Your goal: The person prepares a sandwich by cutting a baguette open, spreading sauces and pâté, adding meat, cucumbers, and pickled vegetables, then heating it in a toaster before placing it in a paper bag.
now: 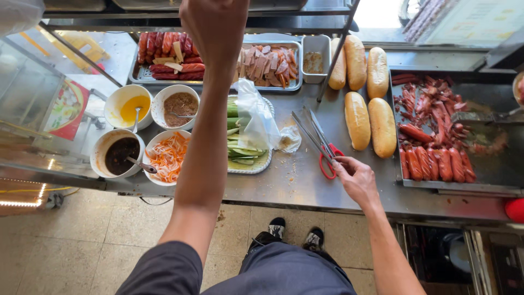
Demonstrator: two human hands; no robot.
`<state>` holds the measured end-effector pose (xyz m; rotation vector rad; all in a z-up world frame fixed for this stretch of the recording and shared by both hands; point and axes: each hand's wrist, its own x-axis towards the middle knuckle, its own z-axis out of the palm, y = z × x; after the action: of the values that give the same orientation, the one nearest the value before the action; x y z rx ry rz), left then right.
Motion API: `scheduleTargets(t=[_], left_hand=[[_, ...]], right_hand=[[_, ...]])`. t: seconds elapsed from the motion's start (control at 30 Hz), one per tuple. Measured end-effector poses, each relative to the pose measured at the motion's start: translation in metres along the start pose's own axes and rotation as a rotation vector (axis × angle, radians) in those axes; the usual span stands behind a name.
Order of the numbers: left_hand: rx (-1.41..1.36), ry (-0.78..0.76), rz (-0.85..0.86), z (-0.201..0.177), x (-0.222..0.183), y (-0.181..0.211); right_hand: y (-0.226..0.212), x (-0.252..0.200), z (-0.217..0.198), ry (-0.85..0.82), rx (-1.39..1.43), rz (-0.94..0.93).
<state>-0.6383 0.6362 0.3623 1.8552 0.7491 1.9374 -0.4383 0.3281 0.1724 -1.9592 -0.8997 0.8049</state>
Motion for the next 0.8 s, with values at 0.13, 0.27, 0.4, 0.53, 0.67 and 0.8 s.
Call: scheduleTargets(t=[0.13,0.27,0.4,0.53,0.67,0.8], left_hand=[[-0.431,0.262,-0.611,-0.043,-0.093,0.017],[-0.762,0.146,-1.203,-0.030,-0.225,0.038],[-1.011,-0.312,-1.736,-0.034,-0.298,0.051],[-0.448,-0.363,-1.531,-0.040,-0.315,0.069],[-0.295,-0.342,-1.155,-0.029,-0.316,0.087],[-0.697,-0.157,-1.214,-0.035,-0.316,0.092]], right_hand=[[-0.023,0.012,0.017,-0.179,0.084,-0.127],[-0.054,0.030,0.030,-0.470,0.523,-0.280],[-0.063,0.033,0.021,-0.642,0.657,-0.387],[-0.050,0.023,0.028,-0.555,0.537,-0.213],[-0.015,0.022,0.041,-0.526,0.502,-0.054],[0.042,0.045,0.025,-0.230,-0.142,-0.193]])
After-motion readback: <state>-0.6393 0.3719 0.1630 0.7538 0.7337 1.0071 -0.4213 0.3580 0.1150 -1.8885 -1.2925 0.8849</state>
